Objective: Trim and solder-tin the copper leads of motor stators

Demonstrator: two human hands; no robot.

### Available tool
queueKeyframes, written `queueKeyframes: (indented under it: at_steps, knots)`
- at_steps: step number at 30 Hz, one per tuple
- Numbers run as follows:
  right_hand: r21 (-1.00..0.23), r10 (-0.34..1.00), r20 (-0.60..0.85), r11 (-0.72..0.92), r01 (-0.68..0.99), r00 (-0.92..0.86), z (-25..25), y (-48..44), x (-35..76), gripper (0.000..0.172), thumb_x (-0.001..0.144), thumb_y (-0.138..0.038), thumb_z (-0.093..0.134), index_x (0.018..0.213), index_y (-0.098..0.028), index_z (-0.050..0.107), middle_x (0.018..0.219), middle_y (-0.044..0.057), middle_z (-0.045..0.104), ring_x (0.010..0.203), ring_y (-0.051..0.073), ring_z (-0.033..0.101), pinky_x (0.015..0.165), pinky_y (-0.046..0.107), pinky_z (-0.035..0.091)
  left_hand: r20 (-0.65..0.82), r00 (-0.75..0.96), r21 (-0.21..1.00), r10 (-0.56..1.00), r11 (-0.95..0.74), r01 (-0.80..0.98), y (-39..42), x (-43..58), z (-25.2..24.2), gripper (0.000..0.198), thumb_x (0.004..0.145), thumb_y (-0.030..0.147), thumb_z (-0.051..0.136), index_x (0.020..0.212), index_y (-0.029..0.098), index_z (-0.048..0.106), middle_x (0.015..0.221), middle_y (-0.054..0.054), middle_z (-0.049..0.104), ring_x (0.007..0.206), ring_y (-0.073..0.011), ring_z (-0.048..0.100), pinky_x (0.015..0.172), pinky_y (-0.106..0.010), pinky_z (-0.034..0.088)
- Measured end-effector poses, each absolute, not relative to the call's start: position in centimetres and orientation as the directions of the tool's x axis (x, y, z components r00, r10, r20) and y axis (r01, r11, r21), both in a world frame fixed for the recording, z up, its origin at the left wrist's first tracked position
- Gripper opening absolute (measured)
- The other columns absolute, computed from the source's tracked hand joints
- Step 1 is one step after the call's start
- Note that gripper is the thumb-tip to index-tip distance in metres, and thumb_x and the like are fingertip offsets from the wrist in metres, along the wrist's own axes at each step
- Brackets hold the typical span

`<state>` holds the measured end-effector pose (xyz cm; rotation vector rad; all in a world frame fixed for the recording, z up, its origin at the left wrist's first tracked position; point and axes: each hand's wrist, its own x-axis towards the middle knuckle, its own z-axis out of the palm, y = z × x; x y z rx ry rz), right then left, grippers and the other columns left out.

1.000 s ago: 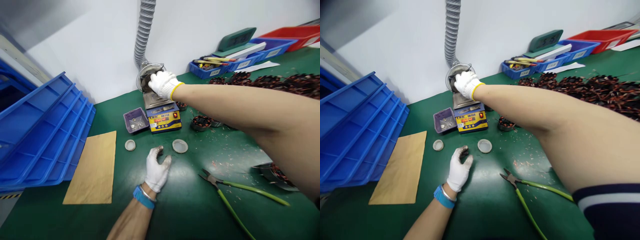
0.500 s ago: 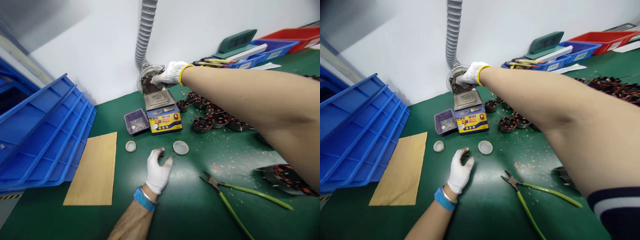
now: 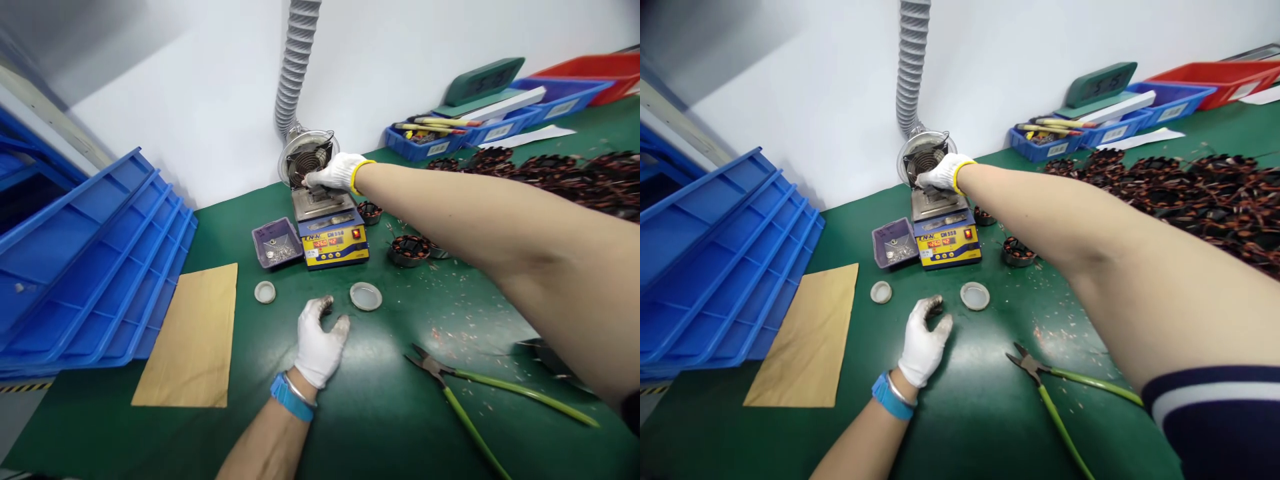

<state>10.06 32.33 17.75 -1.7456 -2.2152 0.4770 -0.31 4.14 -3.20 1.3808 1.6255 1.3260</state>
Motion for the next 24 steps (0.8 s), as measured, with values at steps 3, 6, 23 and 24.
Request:
queueKeyframes:
  at_steps: [3, 6, 23, 24]
  knots:
    - [-0.441, 0.974, 0.001, 0.203, 0.874, -0.226, 18.5, 31.8, 10.8, 0.048, 0.108, -0.053, 0.073, 0.140, -0.017, 0.071, 0.139, 0.013, 0.073, 0.120, 0.027, 0.073, 0.104, 0.051, 0.064, 0.136, -0.263, 0.946, 0.955, -0.046, 0.322, 4.2, -0.3, -3.2, 0.034, 0.084, 0.016, 0.085, 0.117, 0.019, 0.077, 0.116, -0.012, 0.082, 0.110, -0.0305, 0.081, 0.105, -0.050, 0.066]
    - [-0.444, 0.962, 0.005, 0.248, 0.861, -0.274, 19.5, 31.1, 11.7, 0.045, 0.110, -0.054, 0.070, 0.135, -0.017, 0.072, 0.128, 0.010, 0.076, 0.108, 0.024, 0.076, 0.094, 0.045, 0.067, 0.134, -0.279, 0.946, 0.951, -0.039, 0.322, 4.3, -0.2, -3.3, 0.033, 0.084, 0.016, 0.085, 0.116, 0.019, 0.077, 0.115, -0.012, 0.083, 0.109, -0.0297, 0.081, 0.105, -0.049, 0.066]
    - [0.008, 0.869, 0.290, 0.417, 0.909, -0.401, 16.5, 30.9, 10.5, 0.049, 0.113, -0.025, 0.039, 0.152, -0.008, 0.063, 0.141, 0.031, 0.067, 0.129, 0.040, 0.066, 0.103, 0.055, 0.051, 0.136, -0.280, 0.949, 0.950, -0.043, 0.314, 4.2, -0.3, -3.3, 0.032, 0.085, 0.019, 0.085, 0.116, 0.019, 0.078, 0.117, -0.013, 0.082, 0.111, -0.0307, 0.080, 0.109, -0.053, 0.064]
    - [0.008, 0.872, 0.285, 0.412, 0.911, -0.397, 16.3, 31.0, 10.3, 0.050, 0.113, -0.026, 0.037, 0.153, -0.007, 0.062, 0.140, 0.031, 0.068, 0.129, 0.040, 0.066, 0.103, 0.055, 0.051, 0.135, -0.281, 0.949, 0.950, -0.042, 0.312, 4.2, -0.3, -3.3, 0.033, 0.084, 0.019, 0.085, 0.116, 0.019, 0.078, 0.117, -0.012, 0.082, 0.111, -0.0304, 0.080, 0.109, -0.052, 0.064]
